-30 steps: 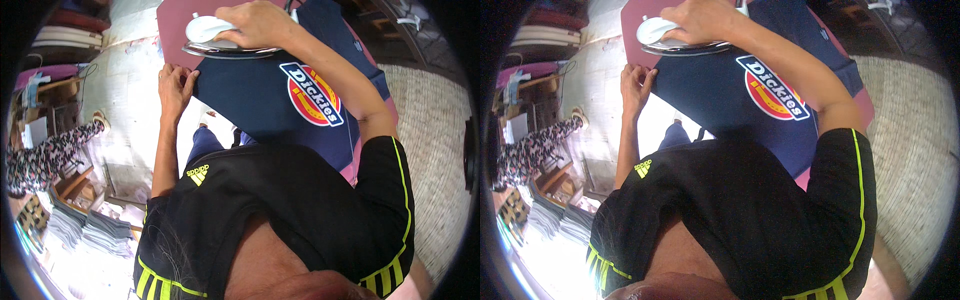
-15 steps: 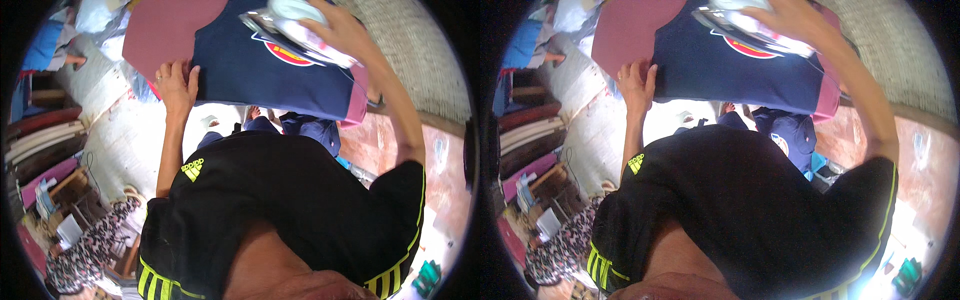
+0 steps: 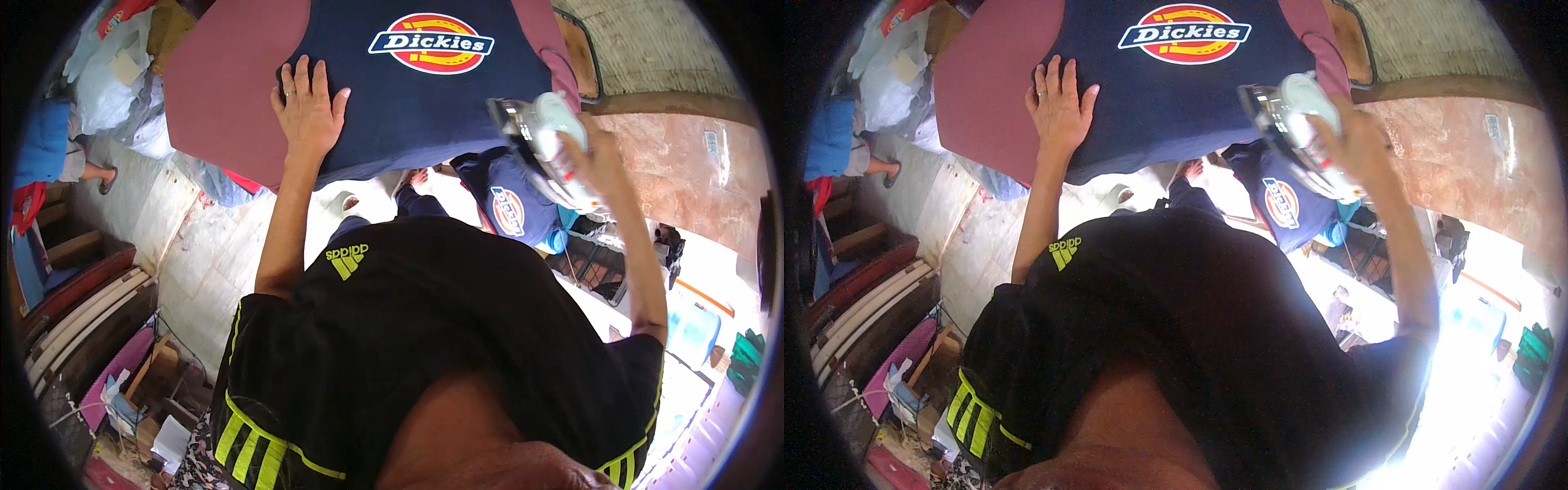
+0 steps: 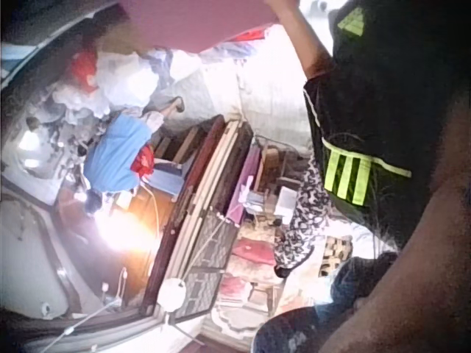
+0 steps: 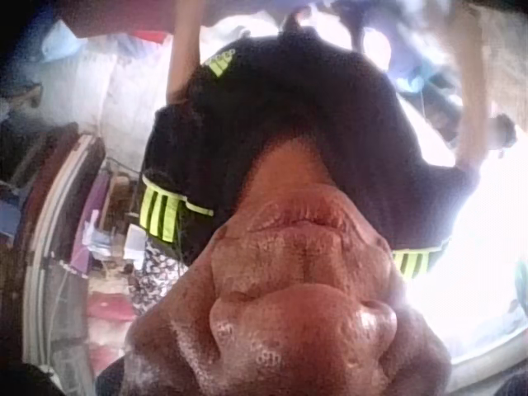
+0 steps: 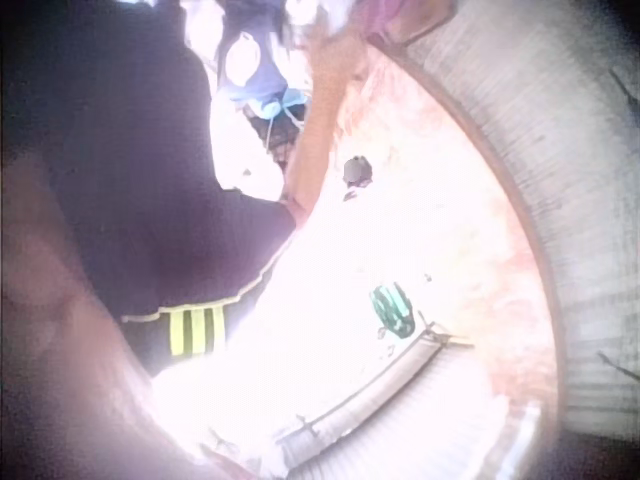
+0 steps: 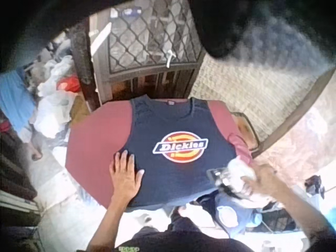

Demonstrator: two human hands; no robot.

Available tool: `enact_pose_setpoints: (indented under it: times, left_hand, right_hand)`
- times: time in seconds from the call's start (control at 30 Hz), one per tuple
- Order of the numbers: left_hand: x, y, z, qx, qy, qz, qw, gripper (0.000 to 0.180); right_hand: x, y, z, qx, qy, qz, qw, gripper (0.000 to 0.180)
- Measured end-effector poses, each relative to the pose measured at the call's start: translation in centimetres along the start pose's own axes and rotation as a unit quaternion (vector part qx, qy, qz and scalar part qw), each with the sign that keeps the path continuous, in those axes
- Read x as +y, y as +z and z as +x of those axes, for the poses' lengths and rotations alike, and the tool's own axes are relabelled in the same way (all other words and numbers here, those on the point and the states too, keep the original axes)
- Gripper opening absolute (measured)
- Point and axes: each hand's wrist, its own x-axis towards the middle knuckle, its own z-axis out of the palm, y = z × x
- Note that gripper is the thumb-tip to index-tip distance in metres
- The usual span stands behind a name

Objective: The person irons a dark blue Dickies t-shirt on a pink ironing board. They use a white steam iron to smooth the fabric, repeatedly flipping the shirt to iron both the front and back sides. The person adjusts the shirt's position frequently to ensure even coverage.

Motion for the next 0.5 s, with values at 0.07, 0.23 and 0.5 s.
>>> enact_pose_setpoints:
  times: [0.07,0.23,0.5]
  left_hand:
    - [-0.7,-0.1,-0.4,-0.008,0.004,0.015,1.0,0.05]
    - [-3.8,-0.8,-0.7,-0.025,0.035,-0.07,0.997,0.04]
    - [-4.5,-1.3,-0.8,-0.038,0.042,-0.059,0.997,0.039]
  right_hand:
    - [-5.2,2.1,1.0,-0.048,0.026,0.105,0.993,0.034]
    - [-12.6,8.8,3.5,0.072,-0.158,0.157,0.972,0.037]
    - [-16.4,9.1,10.2,0.109,-0.26,0.138,0.95,0.039]
